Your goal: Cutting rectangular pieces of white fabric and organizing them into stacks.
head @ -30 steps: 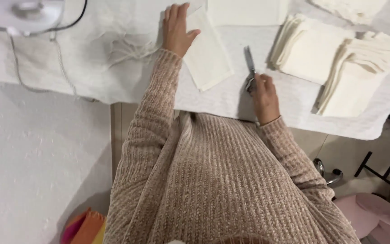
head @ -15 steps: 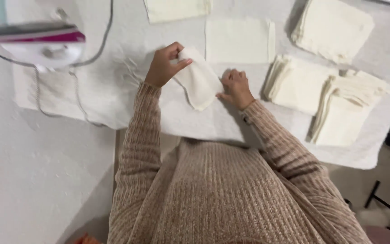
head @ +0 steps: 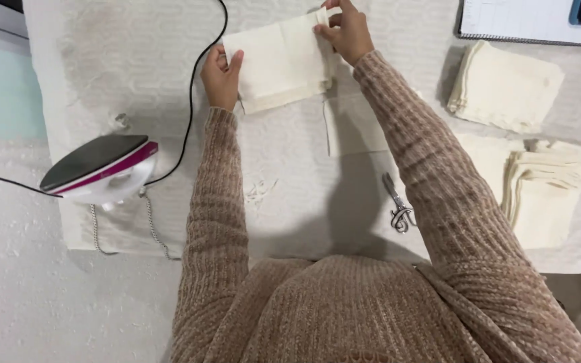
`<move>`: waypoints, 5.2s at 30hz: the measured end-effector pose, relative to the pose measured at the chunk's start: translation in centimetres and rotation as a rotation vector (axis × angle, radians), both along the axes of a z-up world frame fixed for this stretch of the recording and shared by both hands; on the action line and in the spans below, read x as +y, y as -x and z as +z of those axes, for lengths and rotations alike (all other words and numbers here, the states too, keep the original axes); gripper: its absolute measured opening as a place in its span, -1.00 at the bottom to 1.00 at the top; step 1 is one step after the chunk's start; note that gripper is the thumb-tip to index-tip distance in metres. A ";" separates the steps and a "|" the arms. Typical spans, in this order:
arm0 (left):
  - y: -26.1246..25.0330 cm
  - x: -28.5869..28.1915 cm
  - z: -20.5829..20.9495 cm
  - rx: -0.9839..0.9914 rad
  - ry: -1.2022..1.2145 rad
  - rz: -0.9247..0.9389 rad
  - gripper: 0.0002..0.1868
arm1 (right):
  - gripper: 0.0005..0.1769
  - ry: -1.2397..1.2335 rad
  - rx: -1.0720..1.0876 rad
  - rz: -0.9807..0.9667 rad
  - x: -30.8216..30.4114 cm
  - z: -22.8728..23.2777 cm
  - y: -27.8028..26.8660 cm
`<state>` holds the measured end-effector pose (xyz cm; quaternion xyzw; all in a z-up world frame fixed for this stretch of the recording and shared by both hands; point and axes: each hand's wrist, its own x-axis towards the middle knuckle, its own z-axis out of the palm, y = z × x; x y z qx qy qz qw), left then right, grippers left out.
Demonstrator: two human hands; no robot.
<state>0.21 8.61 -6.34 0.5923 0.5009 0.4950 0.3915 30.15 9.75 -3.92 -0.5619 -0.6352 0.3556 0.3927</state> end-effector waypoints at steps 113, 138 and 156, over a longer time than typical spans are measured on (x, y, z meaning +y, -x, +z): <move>-8.1 -21.9 -6.5 0.825 0.082 -0.054 -0.03 | -0.59 0.044 -0.659 -0.068 -40.5 -4.3 -9.7; -5.3 -32.8 -3.4 -0.297 0.816 -0.199 -0.87 | -0.64 -0.226 -0.929 -0.001 -24.8 -0.1 -8.0; -5.6 -36.7 -2.2 -0.296 0.819 -0.072 -0.81 | -0.71 0.054 -0.302 -0.094 -39.0 1.7 -8.2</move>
